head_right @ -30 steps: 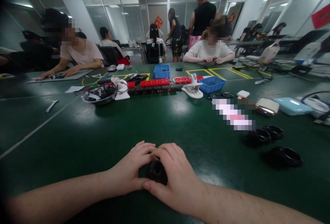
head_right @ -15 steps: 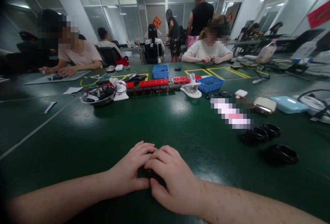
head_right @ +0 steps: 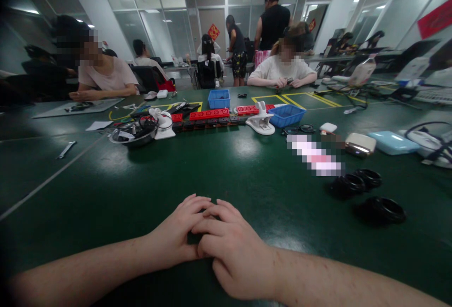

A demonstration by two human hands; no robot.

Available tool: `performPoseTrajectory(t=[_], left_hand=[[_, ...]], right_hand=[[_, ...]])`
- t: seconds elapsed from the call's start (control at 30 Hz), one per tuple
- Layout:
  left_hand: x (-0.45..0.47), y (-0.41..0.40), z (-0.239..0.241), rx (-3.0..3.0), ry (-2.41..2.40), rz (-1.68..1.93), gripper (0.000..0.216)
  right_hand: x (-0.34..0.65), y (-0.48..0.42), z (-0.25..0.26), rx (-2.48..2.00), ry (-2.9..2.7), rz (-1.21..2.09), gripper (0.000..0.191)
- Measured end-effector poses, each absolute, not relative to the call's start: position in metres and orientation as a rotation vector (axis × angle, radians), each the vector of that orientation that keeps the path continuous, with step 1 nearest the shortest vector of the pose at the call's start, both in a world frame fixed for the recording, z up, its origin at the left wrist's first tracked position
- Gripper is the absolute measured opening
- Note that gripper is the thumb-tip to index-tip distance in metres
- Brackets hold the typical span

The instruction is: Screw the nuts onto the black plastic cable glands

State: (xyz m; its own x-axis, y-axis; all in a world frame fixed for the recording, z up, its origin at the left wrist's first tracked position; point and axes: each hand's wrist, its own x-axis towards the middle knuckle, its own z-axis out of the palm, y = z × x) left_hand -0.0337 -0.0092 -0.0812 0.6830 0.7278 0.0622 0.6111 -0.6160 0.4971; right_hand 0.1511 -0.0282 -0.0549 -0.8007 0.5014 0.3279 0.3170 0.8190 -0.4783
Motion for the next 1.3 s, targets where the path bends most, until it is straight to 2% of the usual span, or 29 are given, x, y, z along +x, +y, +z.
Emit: performPoseTrajectory(t=[0.07,0.17,0.5,0.6,0.8,1.0,1.1,1.3], left_hand=[[-0.034,-0.009,-0.081,2.441,1.038,0.363,0.05],[-0.036,-0.008,-0.081,2.418,1.02,0.353,0.045],[-0.036,-0.008,-0.078,2.393,1.015,0.324,0.044],[-0.035,-0.009,-0.078,2.392,1.03,0.335,0.04],[-0.035,-0.008,-0.079,2.419,1.023,0.334,0.045],[-0.034,-0.009,-0.079,2.443,1.026,0.35,0.04],[-0.034,-0.008,-0.079,2.446,1.024,0.338,0.045],[-0.034,-0.008,-0.082,2.454,1.032,0.334,0.05]], right_hand=[[0.152,-0.029,-0.055,-0.614,-2.506,0.532,0.032],[0.154,-0.031,-0.057,-0.69,-2.351,0.488,0.037],[0.148,-0.027,-0.067,-0.97,-2.277,0.591,0.023],[0.147,-0.026,-0.065,-0.923,-2.313,0.629,0.019],[0.148,-0.028,-0.061,-0.696,-2.402,0.59,0.034],[0.152,-0.027,-0.064,-0.591,-2.474,0.441,0.022],[0.153,-0.024,-0.068,-0.529,-2.496,0.422,0.016],[0.154,-0.024,-0.063,-0.516,-2.563,0.418,0.018]])
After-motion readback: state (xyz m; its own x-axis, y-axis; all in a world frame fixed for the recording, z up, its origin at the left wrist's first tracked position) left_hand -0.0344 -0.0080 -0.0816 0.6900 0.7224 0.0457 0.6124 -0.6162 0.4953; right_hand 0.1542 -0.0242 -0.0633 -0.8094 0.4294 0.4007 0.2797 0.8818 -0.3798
